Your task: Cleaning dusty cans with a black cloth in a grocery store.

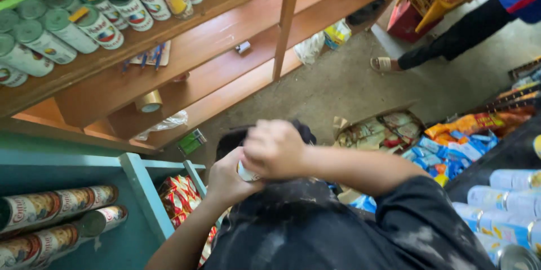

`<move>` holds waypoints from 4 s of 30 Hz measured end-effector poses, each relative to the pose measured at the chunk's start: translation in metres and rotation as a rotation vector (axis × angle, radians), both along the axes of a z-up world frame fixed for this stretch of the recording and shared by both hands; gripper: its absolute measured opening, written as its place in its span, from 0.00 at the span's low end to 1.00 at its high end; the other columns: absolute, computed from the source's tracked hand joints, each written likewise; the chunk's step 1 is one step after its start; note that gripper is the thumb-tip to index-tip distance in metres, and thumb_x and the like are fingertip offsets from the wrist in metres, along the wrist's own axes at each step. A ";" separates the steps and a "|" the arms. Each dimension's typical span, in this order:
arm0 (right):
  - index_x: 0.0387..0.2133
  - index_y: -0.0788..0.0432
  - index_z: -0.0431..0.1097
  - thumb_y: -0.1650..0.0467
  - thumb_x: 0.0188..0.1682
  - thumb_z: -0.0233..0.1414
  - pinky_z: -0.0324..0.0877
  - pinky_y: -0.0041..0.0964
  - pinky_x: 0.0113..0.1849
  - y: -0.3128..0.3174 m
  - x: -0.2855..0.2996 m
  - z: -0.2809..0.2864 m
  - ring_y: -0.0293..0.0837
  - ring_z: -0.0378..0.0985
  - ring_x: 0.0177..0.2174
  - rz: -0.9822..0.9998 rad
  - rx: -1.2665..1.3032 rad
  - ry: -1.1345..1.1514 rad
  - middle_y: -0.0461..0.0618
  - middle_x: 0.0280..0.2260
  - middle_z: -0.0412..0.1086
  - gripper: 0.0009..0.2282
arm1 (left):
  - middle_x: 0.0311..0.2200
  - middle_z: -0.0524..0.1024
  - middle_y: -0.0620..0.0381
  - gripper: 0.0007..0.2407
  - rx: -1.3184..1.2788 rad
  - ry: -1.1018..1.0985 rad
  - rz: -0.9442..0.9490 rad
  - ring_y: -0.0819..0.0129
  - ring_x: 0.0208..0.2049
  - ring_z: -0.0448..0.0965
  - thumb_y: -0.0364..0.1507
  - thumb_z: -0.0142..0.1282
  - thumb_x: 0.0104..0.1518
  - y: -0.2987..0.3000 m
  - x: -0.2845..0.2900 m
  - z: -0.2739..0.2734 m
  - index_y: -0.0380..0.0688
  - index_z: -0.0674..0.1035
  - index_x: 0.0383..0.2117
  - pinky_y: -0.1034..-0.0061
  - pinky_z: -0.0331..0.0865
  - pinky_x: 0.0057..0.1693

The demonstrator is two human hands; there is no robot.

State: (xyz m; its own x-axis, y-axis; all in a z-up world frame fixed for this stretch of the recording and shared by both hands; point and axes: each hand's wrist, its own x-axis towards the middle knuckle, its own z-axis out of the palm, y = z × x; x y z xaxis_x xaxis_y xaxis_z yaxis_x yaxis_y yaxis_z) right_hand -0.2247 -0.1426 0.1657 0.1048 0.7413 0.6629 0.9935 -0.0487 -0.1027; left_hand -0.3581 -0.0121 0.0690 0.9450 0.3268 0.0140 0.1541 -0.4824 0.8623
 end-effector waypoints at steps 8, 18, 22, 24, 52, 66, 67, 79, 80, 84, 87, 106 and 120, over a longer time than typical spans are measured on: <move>0.16 0.50 0.60 0.66 0.50 0.52 0.63 0.41 0.21 0.000 0.000 -0.008 0.48 0.69 0.20 0.047 0.023 0.144 0.44 0.19 0.58 0.13 | 0.29 0.83 0.61 0.25 0.121 -0.026 0.009 0.59 0.35 0.85 0.46 0.74 0.26 0.001 -0.006 -0.002 0.62 0.81 0.35 0.64 0.77 0.39; 0.21 0.50 0.66 0.67 0.46 0.55 0.69 0.42 0.23 -0.036 -0.014 -0.013 0.49 0.73 0.22 0.007 -0.025 0.252 0.44 0.20 0.63 0.07 | 0.25 0.78 0.64 0.23 0.443 -0.279 -0.022 0.65 0.30 0.83 0.49 0.69 0.34 -0.009 0.007 0.003 0.58 0.79 0.37 0.71 0.76 0.35; 0.22 0.51 0.67 0.68 0.44 0.58 0.70 0.43 0.23 -0.026 -0.013 -0.034 0.51 0.74 0.22 -0.030 -0.011 0.351 0.46 0.19 0.64 0.06 | 0.26 0.75 0.66 0.26 0.526 -0.340 -0.042 0.68 0.29 0.82 0.52 0.67 0.31 -0.010 0.005 -0.026 0.59 0.78 0.38 0.76 0.75 0.34; 0.28 0.53 0.69 0.67 0.46 0.58 0.72 0.45 0.26 -0.021 0.001 -0.060 0.56 0.78 0.25 -0.110 0.070 0.563 0.49 0.23 0.70 0.05 | 0.26 0.74 0.60 0.29 0.625 -0.407 -0.021 0.64 0.29 0.81 0.55 0.66 0.34 -0.007 0.004 -0.023 0.52 0.78 0.39 0.72 0.75 0.35; 0.35 0.53 0.68 0.72 0.42 0.53 0.76 0.45 0.30 -0.020 -0.024 -0.055 0.56 0.80 0.25 -0.096 0.123 0.491 0.46 0.25 0.73 0.08 | 0.25 0.73 0.61 0.29 0.654 -0.446 0.038 0.64 0.26 0.80 0.57 0.66 0.33 -0.008 -0.023 -0.018 0.53 0.78 0.38 0.72 0.74 0.33; 0.36 0.51 0.71 0.69 0.43 0.52 0.76 0.45 0.30 -0.025 -0.043 -0.044 0.55 0.81 0.27 -0.043 0.034 0.465 0.44 0.26 0.74 0.08 | 0.31 0.78 0.53 0.33 0.344 -0.364 -0.139 0.56 0.34 0.83 0.54 0.70 0.36 -0.010 -0.025 -0.013 0.49 0.77 0.46 0.65 0.77 0.38; 0.36 0.51 0.71 0.69 0.43 0.52 0.76 0.45 0.30 -0.024 -0.041 -0.041 0.55 0.81 0.27 -0.049 0.032 0.467 0.44 0.26 0.74 0.08 | 0.31 0.78 0.53 0.33 0.339 -0.363 -0.144 0.56 0.34 0.83 0.54 0.70 0.36 -0.008 -0.026 -0.018 0.49 0.77 0.46 0.65 0.77 0.38; 0.67 0.56 0.51 0.54 0.57 0.45 0.46 0.68 0.62 -0.014 -0.038 -0.030 0.71 0.51 0.63 0.223 -0.323 0.721 0.63 0.59 0.55 0.29 | 0.36 0.82 0.41 0.38 -0.402 -0.114 -0.210 0.44 0.42 0.83 0.48 0.78 0.28 -0.023 -0.018 -0.073 0.38 0.75 0.47 0.49 0.75 0.45; 0.69 0.54 0.50 0.52 0.56 0.46 0.42 0.67 0.63 -0.013 -0.040 -0.030 0.67 0.49 0.64 0.169 -0.295 0.683 0.60 0.61 0.54 0.31 | 0.36 0.83 0.44 0.36 -0.456 -0.131 -0.181 0.48 0.41 0.83 0.46 0.77 0.29 -0.023 -0.019 -0.075 0.41 0.76 0.47 0.53 0.76 0.46; 0.68 0.55 0.53 0.51 0.54 0.50 0.39 0.64 0.65 -0.015 -0.037 -0.012 0.67 0.46 0.66 0.124 -0.094 0.648 0.58 0.63 0.53 0.34 | 0.36 0.84 0.53 0.32 -0.612 -0.199 -0.091 0.61 0.41 0.85 0.41 0.76 0.30 -0.022 -0.016 -0.078 0.48 0.81 0.47 0.64 0.79 0.47; 0.20 0.52 0.65 0.72 0.53 0.42 0.55 0.43 0.52 -0.023 -0.045 0.117 0.47 0.67 0.35 0.709 -0.200 0.323 0.44 0.29 0.72 0.11 | 0.48 0.79 0.48 0.37 -0.573 -0.346 -0.168 0.59 0.46 0.81 0.52 0.64 0.44 -0.015 -0.007 -0.042 0.41 0.69 0.57 0.64 0.78 0.52; 0.42 0.59 0.66 0.74 0.56 0.55 0.77 0.39 0.34 -0.104 -0.141 0.000 0.50 0.79 0.30 0.910 0.013 1.196 0.53 0.36 0.74 0.06 | 0.42 0.81 0.44 0.30 -0.565 -0.193 -0.056 0.61 0.44 0.79 0.36 0.68 0.44 0.007 -0.030 -0.041 0.41 0.75 0.57 0.63 0.75 0.50; 0.38 0.62 0.68 0.78 0.55 0.57 0.74 0.36 0.32 -0.193 -0.222 -0.126 0.48 0.75 0.28 0.983 -0.122 1.171 0.52 0.33 0.72 0.04 | 0.41 0.82 0.44 0.32 -0.414 -0.081 0.065 0.59 0.44 0.81 0.40 0.70 0.44 0.006 -0.038 -0.011 0.46 0.73 0.59 0.60 0.75 0.49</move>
State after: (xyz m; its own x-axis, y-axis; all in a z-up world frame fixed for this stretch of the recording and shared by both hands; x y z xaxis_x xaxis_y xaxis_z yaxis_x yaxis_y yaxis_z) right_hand -0.4470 -0.3352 0.0394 -0.0403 0.8698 0.4917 0.0033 0.4923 -0.8704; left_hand -0.3964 -0.0065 0.0585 0.9236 0.3791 -0.0578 0.0967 -0.0845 0.9917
